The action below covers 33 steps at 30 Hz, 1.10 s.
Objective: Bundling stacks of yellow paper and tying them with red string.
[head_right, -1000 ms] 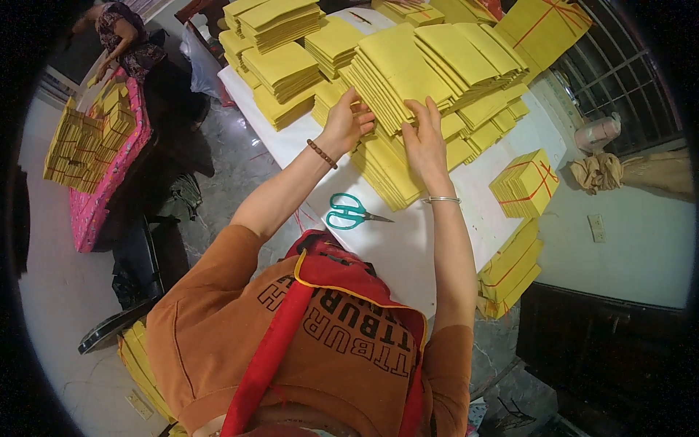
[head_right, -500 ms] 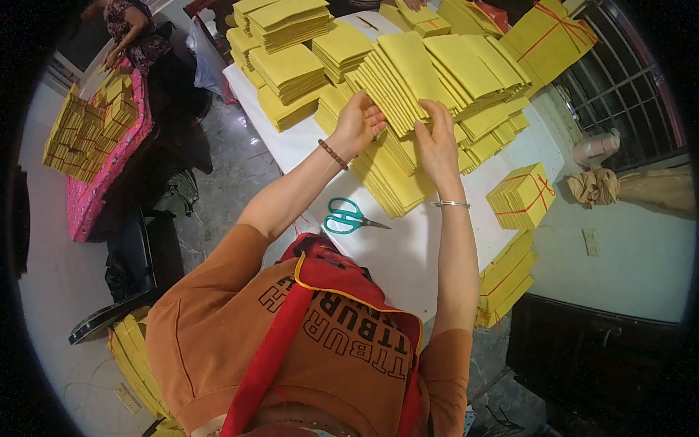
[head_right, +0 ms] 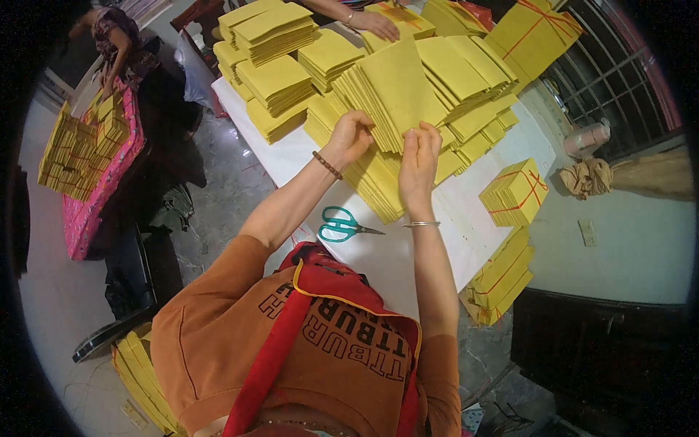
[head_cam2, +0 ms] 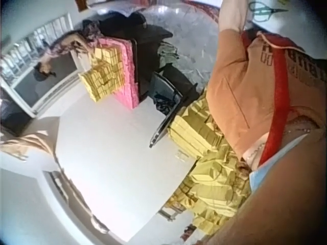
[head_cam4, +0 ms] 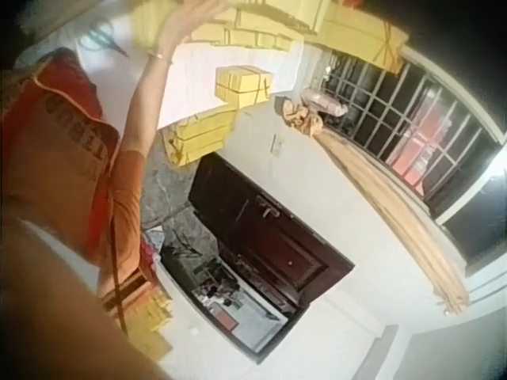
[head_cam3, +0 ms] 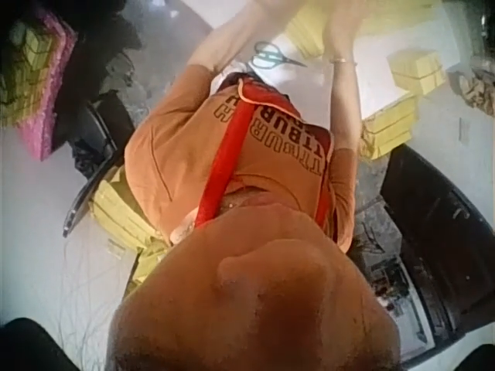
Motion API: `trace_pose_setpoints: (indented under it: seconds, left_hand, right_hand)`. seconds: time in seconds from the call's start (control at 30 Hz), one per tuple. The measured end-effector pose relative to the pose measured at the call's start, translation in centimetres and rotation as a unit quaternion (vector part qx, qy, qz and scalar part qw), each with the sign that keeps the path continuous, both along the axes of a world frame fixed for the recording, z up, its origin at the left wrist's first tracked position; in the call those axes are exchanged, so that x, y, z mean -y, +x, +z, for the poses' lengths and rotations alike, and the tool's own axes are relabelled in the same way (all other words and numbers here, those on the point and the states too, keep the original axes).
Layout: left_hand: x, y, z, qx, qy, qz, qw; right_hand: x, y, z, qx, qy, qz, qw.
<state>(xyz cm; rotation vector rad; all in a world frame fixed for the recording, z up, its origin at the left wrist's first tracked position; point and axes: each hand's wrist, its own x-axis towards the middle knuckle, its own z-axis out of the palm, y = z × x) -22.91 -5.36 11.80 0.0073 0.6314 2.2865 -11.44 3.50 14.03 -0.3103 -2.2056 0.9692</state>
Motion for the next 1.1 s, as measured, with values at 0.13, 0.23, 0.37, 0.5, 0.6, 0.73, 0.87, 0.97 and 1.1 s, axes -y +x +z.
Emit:
trace_pose_setpoints:
  seconds: [0.13,0.23,0.37,0.5,0.6,0.73,0.87,0.97,1.1]
  left_hand:
    - [0.8,1.4,0.8,-0.060,-0.004,0.036,0.998]
    - [1.1,2.9,1.3,-0.138,0.101,-0.087,0.981]
    - [-0.5,8.8,1.1,-0.085,0.134,-0.140,0.977]
    - [-1.6,11.5,0.9,-0.177,0.159,-0.306,0.922]
    - [-3.1,11.4,1.6,-0.150,0.211,-0.434,0.863]
    - [-5.0,13.1,1.4,-0.512,-0.016,-0.426,0.745]
    - [-6.2,15.7,-2.3,-0.618,-0.051,-0.430,0.656]
    - [-6.6,17.2,-7.2,-0.649,-0.061,-0.424,0.629]
    - [-5.6,19.0,-12.6,-0.654,-0.126,-0.420,0.616]
  right_hand:
    - [0.4,0.8,-0.8,-0.061,-0.012,-0.096,0.993]
    - [0.3,2.3,-1.2,-0.245,-0.180,-0.069,0.950]
    - [-0.6,8.5,-2.1,-0.276,-0.449,0.005,0.850]
    - [-2.3,17.1,-4.7,-0.260,-0.670,0.036,0.694]
    - [-3.1,22.8,-6.4,-0.322,-0.609,0.027,0.725]
    - [-3.4,27.5,-7.5,-0.242,-0.465,-0.118,0.844]
    - [-4.2,31.1,-8.7,-0.088,-0.386,-0.177,0.901]
    - [-4.1,32.4,-11.6,0.027,-0.373,-0.218,0.902]
    - [-2.8,33.3,-15.2,0.116,-0.395,-0.173,0.895]
